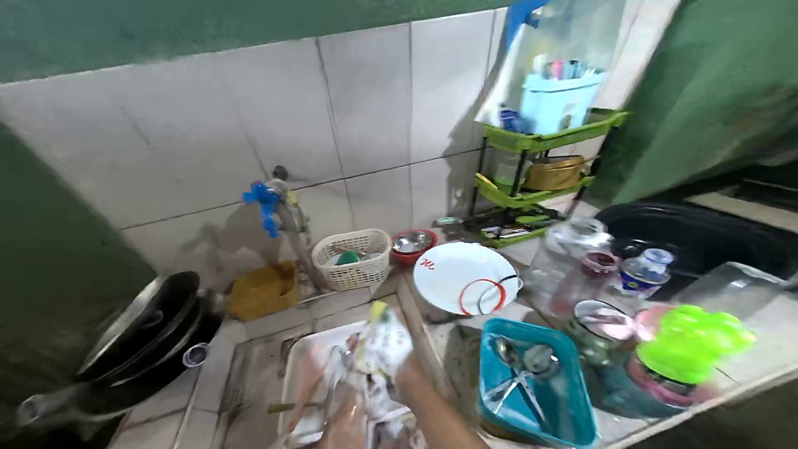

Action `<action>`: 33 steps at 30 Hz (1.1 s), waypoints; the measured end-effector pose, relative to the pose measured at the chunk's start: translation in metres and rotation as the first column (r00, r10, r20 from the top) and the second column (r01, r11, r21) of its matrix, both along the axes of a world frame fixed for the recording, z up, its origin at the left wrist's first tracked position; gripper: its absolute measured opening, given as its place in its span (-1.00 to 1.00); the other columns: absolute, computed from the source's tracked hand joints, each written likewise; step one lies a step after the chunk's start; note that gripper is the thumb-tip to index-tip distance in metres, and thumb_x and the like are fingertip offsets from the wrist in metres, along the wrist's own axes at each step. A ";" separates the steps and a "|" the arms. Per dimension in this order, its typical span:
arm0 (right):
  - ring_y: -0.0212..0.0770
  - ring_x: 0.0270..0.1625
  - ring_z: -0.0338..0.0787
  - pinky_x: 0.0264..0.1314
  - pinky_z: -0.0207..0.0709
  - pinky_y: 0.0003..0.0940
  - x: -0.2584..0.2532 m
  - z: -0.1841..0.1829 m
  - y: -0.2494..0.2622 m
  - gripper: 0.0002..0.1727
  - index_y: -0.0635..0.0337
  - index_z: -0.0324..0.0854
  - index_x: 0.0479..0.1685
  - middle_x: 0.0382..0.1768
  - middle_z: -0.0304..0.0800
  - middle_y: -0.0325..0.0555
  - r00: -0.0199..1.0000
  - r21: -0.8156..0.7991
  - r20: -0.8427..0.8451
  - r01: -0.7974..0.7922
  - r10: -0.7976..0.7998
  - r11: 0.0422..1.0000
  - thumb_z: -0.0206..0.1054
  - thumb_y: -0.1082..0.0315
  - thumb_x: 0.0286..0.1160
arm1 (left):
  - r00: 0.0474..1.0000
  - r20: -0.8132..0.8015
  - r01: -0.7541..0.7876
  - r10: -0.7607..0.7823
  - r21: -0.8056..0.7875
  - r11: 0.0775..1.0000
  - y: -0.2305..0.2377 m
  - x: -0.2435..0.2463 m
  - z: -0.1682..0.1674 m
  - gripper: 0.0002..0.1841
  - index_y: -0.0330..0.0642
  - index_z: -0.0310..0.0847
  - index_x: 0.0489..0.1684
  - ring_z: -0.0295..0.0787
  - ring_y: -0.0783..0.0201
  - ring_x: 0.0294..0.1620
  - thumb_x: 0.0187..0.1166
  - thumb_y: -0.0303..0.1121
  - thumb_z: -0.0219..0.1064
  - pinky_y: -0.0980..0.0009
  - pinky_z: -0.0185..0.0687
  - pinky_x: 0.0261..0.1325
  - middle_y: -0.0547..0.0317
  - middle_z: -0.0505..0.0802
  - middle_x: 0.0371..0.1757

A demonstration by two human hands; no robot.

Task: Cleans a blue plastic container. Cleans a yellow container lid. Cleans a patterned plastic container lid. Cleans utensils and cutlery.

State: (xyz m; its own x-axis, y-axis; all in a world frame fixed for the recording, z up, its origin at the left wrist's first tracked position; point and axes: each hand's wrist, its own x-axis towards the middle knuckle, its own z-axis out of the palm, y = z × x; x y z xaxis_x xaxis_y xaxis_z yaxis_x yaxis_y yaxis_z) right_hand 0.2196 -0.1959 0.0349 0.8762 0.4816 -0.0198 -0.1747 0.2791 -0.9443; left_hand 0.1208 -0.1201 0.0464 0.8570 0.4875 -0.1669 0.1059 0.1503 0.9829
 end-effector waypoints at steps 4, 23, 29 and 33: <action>-0.10 0.25 0.78 0.44 0.59 -0.21 0.015 0.012 -0.023 -0.31 0.52 0.50 0.42 0.17 0.79 0.26 0.912 -0.352 0.409 0.126 0.032 0.928 0.59 0.39 0.24 | 0.996 0.062 0.056 -0.061 0.075 0.996 0.008 -0.009 -0.044 -0.69 -0.69 0.40 0.24 0.67 0.47 -0.08 0.75 -0.56 -0.06 0.53 0.63 0.04 -0.03 0.75 -0.04; 0.23 0.33 0.73 0.40 0.54 0.17 0.066 0.012 -0.185 -0.22 0.55 0.36 0.51 0.26 0.68 0.46 0.523 -0.329 0.771 0.816 -0.364 0.476 0.43 0.19 0.35 | 0.867 -0.370 0.498 -0.333 0.628 0.599 -0.048 0.128 -0.038 -0.68 -0.26 0.66 0.34 0.72 -0.13 0.32 0.75 -0.37 0.18 -0.10 0.55 0.43 -0.23 0.78 0.30; -0.32 0.11 0.78 0.23 0.65 -0.34 0.068 -0.002 -0.175 -0.44 0.49 0.47 0.41 0.11 0.76 0.13 0.572 -0.211 0.651 0.768 -0.499 0.605 0.31 0.23 0.56 | 0.529 -0.848 0.709 -0.027 0.424 0.564 0.036 0.079 -0.102 -0.47 -0.40 0.41 0.60 0.37 -0.16 0.69 0.77 -0.21 0.16 -0.02 0.19 0.73 -0.30 0.55 0.60; -0.23 -0.19 0.80 -0.06 0.73 -0.19 0.066 -0.003 -0.135 -0.63 0.46 0.63 0.10 -0.21 0.79 0.05 0.797 -0.405 0.474 0.575 -0.374 0.711 0.31 0.26 0.56 | 0.491 -0.868 0.750 -0.079 0.375 0.545 0.031 0.076 -0.103 -0.52 -0.37 0.50 0.52 0.44 -0.17 0.65 0.76 -0.23 0.17 -0.06 0.27 0.69 -0.27 0.60 0.56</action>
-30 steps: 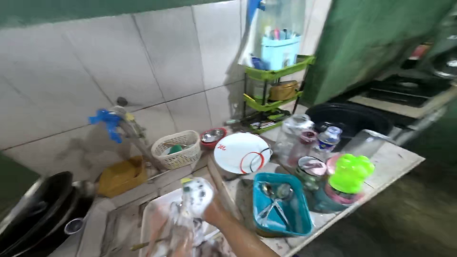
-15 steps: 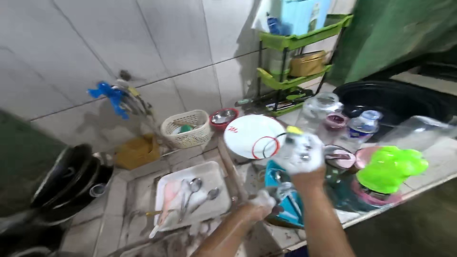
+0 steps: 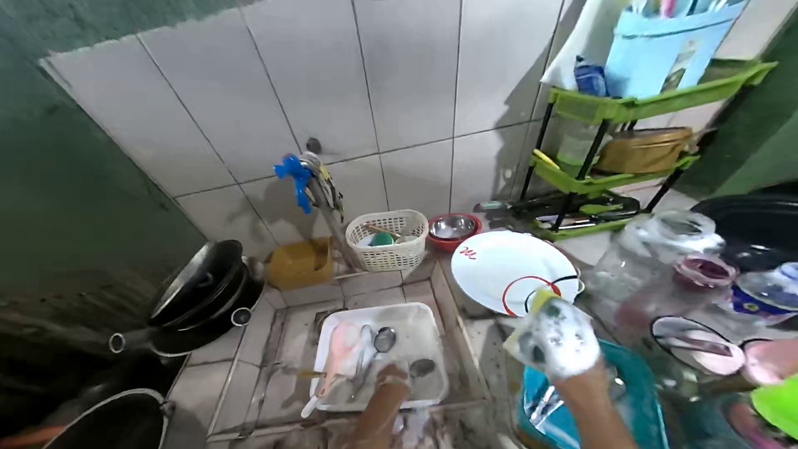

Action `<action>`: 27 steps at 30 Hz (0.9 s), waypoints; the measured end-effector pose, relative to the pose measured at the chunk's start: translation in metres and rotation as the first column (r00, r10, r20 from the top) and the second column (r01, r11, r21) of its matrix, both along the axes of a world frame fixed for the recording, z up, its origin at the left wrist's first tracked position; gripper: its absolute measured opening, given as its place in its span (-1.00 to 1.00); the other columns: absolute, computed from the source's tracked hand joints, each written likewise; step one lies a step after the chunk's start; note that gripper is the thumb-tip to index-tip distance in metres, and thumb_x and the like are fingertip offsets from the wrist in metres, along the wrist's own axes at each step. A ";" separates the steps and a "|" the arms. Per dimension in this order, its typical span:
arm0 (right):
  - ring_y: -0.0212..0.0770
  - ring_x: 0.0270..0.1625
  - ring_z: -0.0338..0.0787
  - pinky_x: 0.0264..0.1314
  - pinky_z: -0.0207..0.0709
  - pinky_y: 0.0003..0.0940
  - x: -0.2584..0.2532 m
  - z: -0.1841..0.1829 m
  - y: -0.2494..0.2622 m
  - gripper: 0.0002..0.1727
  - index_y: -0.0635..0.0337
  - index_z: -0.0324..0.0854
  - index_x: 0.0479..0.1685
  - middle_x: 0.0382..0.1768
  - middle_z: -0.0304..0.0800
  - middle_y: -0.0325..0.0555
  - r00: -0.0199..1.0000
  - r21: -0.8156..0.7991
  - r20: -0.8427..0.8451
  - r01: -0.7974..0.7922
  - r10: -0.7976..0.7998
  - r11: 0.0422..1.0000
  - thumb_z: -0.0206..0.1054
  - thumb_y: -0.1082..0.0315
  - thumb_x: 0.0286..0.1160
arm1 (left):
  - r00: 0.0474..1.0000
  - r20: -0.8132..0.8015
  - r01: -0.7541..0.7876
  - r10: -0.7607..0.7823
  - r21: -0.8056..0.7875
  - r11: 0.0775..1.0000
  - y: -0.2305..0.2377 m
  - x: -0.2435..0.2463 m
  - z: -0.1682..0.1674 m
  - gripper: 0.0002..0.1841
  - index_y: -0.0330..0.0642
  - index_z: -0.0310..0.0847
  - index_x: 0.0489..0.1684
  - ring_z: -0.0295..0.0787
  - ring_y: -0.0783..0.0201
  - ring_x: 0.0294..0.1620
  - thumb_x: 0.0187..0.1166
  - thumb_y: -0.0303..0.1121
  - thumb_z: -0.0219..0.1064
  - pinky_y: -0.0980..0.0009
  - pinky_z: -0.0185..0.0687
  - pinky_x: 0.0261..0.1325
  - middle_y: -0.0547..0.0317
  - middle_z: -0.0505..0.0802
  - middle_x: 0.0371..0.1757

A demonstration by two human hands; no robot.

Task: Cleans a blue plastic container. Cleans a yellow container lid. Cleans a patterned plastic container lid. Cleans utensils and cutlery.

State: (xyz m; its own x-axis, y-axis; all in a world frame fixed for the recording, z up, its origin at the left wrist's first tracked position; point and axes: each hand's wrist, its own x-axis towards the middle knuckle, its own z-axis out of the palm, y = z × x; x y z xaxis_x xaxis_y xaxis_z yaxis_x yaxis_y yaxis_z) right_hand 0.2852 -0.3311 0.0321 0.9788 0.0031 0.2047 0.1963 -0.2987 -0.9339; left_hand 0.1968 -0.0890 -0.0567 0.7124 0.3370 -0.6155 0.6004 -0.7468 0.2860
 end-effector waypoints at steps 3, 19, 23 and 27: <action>-0.13 0.05 0.82 0.19 0.70 -0.14 -0.010 -0.004 0.031 -0.62 0.47 0.60 0.25 -0.02 0.81 0.18 0.992 -0.048 -0.074 -0.103 0.100 0.993 0.27 0.33 0.61 | 0.969 0.227 -0.085 0.099 -0.074 0.994 0.006 -0.005 -0.009 -0.51 -0.38 0.43 0.59 0.46 -0.16 0.63 0.79 -0.25 0.12 -0.04 0.28 0.69 -0.30 0.59 0.56; 0.05 0.23 0.77 0.37 0.61 -0.05 -0.017 -0.005 0.140 -0.52 0.54 0.46 0.43 0.18 0.74 0.33 0.992 0.057 -0.002 -0.129 0.129 0.990 0.33 0.46 0.59 | 0.844 0.433 -0.025 0.318 -0.559 0.829 -0.037 -0.028 0.116 -0.66 -0.35 0.45 0.39 0.60 0.16 -0.14 0.87 -0.35 -0.05 0.25 0.56 -0.01 -0.09 0.68 -0.05; -0.23 -0.23 0.78 -0.15 0.73 -0.30 -0.052 0.005 0.143 -0.71 0.46 0.51 0.26 -0.17 0.74 0.08 0.962 0.365 -0.193 -0.111 0.192 0.924 0.15 0.50 0.66 | 0.809 0.531 0.076 0.252 -0.520 0.851 -0.029 -0.038 0.122 -0.60 -0.45 0.41 0.50 0.66 0.14 0.21 0.83 -0.42 -0.05 0.26 0.52 0.36 -0.24 0.72 0.24; -0.13 0.22 0.75 0.38 0.60 -0.26 -0.051 0.009 0.116 -0.52 0.59 0.50 0.35 0.15 0.75 0.28 0.962 0.092 -0.191 -0.182 0.196 0.979 0.39 0.50 0.47 | 0.808 0.532 0.112 0.254 -0.561 0.820 -0.040 -0.047 0.118 -0.61 -0.49 0.41 0.47 0.62 0.22 0.17 0.82 -0.42 -0.02 0.36 0.50 0.33 -0.19 0.70 0.20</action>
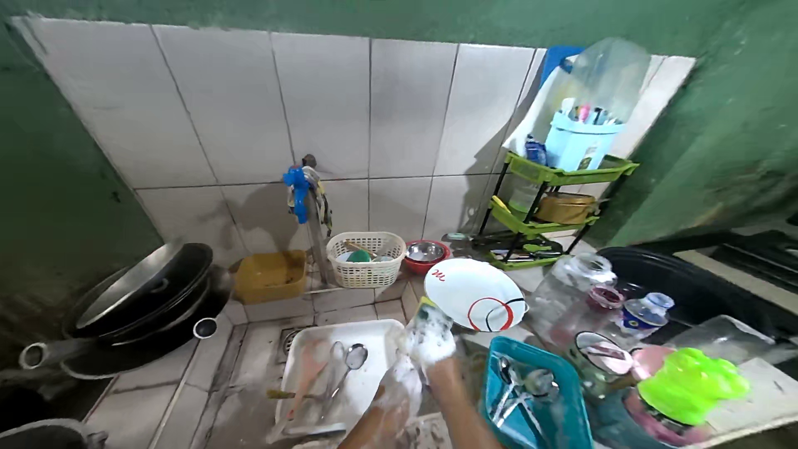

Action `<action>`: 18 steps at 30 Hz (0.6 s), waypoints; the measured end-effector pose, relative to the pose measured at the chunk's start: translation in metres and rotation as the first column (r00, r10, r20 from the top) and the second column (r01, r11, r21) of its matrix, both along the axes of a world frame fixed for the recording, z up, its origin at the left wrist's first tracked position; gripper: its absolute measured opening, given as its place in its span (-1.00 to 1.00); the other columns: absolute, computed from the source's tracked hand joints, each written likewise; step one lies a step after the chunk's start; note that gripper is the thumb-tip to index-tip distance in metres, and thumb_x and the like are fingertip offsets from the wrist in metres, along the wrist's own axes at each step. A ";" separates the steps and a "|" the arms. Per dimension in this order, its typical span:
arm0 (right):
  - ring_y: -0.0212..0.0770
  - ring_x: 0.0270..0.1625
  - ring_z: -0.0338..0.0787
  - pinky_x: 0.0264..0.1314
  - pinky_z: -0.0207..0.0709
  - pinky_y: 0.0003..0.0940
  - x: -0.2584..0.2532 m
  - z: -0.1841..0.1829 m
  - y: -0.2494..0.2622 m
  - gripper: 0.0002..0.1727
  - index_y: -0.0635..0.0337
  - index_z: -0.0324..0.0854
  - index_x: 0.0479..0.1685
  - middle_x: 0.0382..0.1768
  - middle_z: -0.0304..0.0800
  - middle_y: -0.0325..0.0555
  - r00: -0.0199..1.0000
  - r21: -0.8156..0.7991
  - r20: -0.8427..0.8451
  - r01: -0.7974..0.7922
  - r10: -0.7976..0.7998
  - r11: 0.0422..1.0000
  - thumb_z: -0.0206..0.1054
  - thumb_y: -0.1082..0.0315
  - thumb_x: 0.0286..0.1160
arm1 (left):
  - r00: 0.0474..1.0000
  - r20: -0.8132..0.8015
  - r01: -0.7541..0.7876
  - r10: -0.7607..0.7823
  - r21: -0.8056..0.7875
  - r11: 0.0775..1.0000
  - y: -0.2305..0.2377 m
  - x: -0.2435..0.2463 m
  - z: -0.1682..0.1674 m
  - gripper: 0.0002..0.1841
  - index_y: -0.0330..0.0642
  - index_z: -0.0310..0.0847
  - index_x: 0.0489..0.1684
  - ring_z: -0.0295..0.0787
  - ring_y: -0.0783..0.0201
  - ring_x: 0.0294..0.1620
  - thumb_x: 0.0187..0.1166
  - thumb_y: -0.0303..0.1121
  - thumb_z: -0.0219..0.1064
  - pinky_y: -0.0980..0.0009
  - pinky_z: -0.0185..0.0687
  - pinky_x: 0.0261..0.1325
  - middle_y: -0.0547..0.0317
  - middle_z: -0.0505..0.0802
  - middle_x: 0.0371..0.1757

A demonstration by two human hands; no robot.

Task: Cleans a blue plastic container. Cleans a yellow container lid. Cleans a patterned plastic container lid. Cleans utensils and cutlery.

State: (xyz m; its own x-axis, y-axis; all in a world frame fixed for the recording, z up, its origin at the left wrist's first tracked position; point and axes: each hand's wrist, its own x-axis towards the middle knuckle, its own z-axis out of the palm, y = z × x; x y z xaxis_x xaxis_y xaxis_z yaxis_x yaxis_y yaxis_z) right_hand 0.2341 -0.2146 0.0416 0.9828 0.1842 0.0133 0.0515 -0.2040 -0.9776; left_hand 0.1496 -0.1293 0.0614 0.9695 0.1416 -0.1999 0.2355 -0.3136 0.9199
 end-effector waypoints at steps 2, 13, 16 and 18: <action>-0.05 0.32 0.74 0.49 0.55 -0.19 0.014 0.005 -0.027 -0.47 0.56 0.51 0.40 0.22 0.75 0.29 0.997 -0.151 0.077 0.002 0.010 0.988 0.42 0.43 0.48 | 0.998 0.016 0.067 -0.067 -0.008 0.998 -0.008 0.004 -0.003 -0.62 -0.47 0.46 0.44 0.66 0.18 0.19 0.81 -0.40 0.02 0.30 0.53 0.34 -0.22 0.74 0.20; -0.19 -0.14 0.82 -0.09 0.76 -0.22 0.027 -0.029 -0.105 -0.71 0.37 0.56 0.28 -0.10 0.79 0.05 0.979 0.443 -0.093 0.204 -0.181 0.873 0.23 0.49 0.65 | 0.972 -0.144 0.142 -0.187 -0.274 0.951 -0.081 0.049 -0.016 -0.82 -0.15 0.47 0.07 0.28 0.48 -0.63 0.84 -0.33 -0.02 0.54 0.27 -0.56 0.36 0.43 -0.49; -0.16 0.08 0.82 0.22 0.72 -0.20 0.037 -0.028 -0.145 -0.57 0.48 0.55 0.34 0.06 0.81 0.15 0.979 0.124 0.067 0.181 -0.191 0.976 0.36 0.48 0.50 | 0.947 -0.220 0.168 -0.233 -0.279 0.946 -0.096 0.053 -0.017 -0.82 -0.11 0.47 0.10 0.22 0.46 -0.70 0.85 -0.28 0.00 0.53 0.20 -0.64 0.37 0.41 -0.54; 0.01 0.14 0.82 0.30 0.66 0.00 0.047 -0.016 -0.168 -0.55 0.50 0.60 0.31 0.07 0.82 0.26 0.953 -0.121 0.166 0.273 -0.252 0.954 0.41 0.41 0.49 | 0.923 -0.270 0.211 -0.273 -0.238 0.948 -0.105 0.053 -0.016 -0.80 -0.12 0.45 0.13 0.21 0.46 -0.70 0.85 -0.25 -0.01 0.52 0.18 -0.64 0.36 0.39 -0.53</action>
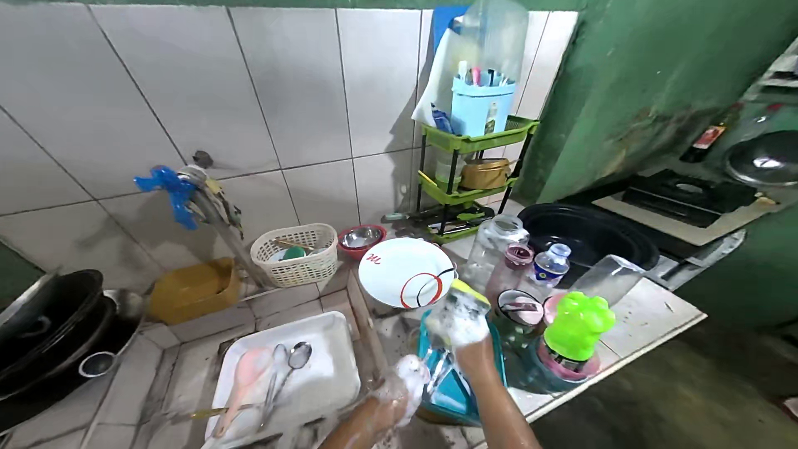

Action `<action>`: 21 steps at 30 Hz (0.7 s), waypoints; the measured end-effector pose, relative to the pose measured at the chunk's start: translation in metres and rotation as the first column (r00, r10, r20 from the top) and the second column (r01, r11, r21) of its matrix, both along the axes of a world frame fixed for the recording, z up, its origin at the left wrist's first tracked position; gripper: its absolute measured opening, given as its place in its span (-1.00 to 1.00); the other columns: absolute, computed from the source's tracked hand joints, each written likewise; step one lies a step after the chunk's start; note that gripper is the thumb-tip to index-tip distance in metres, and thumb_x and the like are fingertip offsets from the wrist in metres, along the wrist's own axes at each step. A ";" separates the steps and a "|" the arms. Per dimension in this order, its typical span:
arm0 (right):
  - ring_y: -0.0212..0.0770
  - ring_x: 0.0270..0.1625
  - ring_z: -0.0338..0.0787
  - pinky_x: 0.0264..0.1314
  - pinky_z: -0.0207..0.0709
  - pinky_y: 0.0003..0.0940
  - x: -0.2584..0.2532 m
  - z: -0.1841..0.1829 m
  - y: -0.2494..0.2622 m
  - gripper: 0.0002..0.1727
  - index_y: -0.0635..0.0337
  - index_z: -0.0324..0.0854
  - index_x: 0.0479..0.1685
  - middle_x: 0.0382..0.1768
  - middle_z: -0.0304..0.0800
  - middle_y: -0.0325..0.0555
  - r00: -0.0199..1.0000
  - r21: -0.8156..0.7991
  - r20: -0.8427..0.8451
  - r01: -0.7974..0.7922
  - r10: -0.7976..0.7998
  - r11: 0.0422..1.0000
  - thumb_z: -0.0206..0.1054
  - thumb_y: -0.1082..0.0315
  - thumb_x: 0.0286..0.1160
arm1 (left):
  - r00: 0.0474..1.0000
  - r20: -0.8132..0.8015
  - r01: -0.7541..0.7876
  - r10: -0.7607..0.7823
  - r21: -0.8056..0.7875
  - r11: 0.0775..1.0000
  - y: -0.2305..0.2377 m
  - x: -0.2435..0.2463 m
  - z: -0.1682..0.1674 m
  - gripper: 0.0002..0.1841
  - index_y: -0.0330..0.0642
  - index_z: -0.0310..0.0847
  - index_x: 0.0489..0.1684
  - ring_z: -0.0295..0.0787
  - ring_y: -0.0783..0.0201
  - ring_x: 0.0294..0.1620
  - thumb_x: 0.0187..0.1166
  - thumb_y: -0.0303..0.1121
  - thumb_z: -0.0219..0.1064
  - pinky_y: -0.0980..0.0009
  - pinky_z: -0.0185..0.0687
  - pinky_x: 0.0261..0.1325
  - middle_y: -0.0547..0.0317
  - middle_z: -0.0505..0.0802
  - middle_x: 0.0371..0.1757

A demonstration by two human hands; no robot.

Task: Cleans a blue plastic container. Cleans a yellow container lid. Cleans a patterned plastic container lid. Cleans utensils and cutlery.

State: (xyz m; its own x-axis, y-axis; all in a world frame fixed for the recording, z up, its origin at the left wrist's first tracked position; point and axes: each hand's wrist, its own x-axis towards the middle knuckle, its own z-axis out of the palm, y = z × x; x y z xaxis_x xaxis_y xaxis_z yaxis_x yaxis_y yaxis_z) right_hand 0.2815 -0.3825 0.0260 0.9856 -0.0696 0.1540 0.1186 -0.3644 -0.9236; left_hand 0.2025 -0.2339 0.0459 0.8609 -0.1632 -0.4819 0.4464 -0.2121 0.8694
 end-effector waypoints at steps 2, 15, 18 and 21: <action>0.21 0.26 0.77 0.43 0.54 0.16 0.012 0.009 -0.018 -0.55 0.56 0.57 0.34 0.16 0.77 0.42 0.996 -0.159 -0.003 0.085 -0.087 0.984 0.38 0.42 0.55 | 0.995 -0.032 0.095 -0.092 0.107 0.990 -0.005 0.000 0.003 -0.76 -0.15 0.48 0.15 0.24 0.43 -0.63 0.86 -0.25 -0.02 0.48 0.23 -0.54 0.31 0.42 -0.46; -0.25 -0.06 0.78 0.17 0.69 -0.30 -0.005 0.077 -0.001 -0.67 0.40 0.58 0.25 -0.04 0.78 0.04 0.989 0.276 -0.061 -0.111 0.133 0.955 0.38 0.41 0.62 | 0.965 0.244 -0.232 0.091 0.646 0.727 0.081 0.024 -0.035 -0.58 -0.31 0.52 0.51 0.55 -0.16 0.55 0.81 -0.30 0.08 -0.06 0.37 0.61 -0.26 0.66 0.49; -0.51 -0.33 0.74 -0.26 0.68 -0.58 -0.014 0.047 0.001 -0.67 0.40 0.50 0.12 -0.30 0.72 -0.25 0.994 0.402 0.081 -0.101 0.075 0.910 0.37 0.50 0.40 | 0.967 -0.009 -0.166 0.256 0.738 0.655 0.140 0.002 -0.070 -0.52 -0.47 0.39 0.58 0.35 -0.20 0.70 0.82 -0.31 0.06 -0.04 0.17 0.73 -0.36 0.53 0.61; -0.57 -0.23 0.71 -0.15 0.66 -0.62 -0.026 0.029 0.011 -0.57 0.58 0.45 0.16 -0.23 0.69 -0.20 0.991 0.275 0.087 -0.121 0.100 0.954 0.40 0.54 0.31 | 0.948 -0.142 -0.075 0.285 0.769 0.635 0.166 -0.010 -0.099 -0.52 -0.47 0.40 0.58 0.30 -0.19 0.73 0.78 -0.34 0.10 -0.03 0.14 0.75 -0.34 0.50 0.63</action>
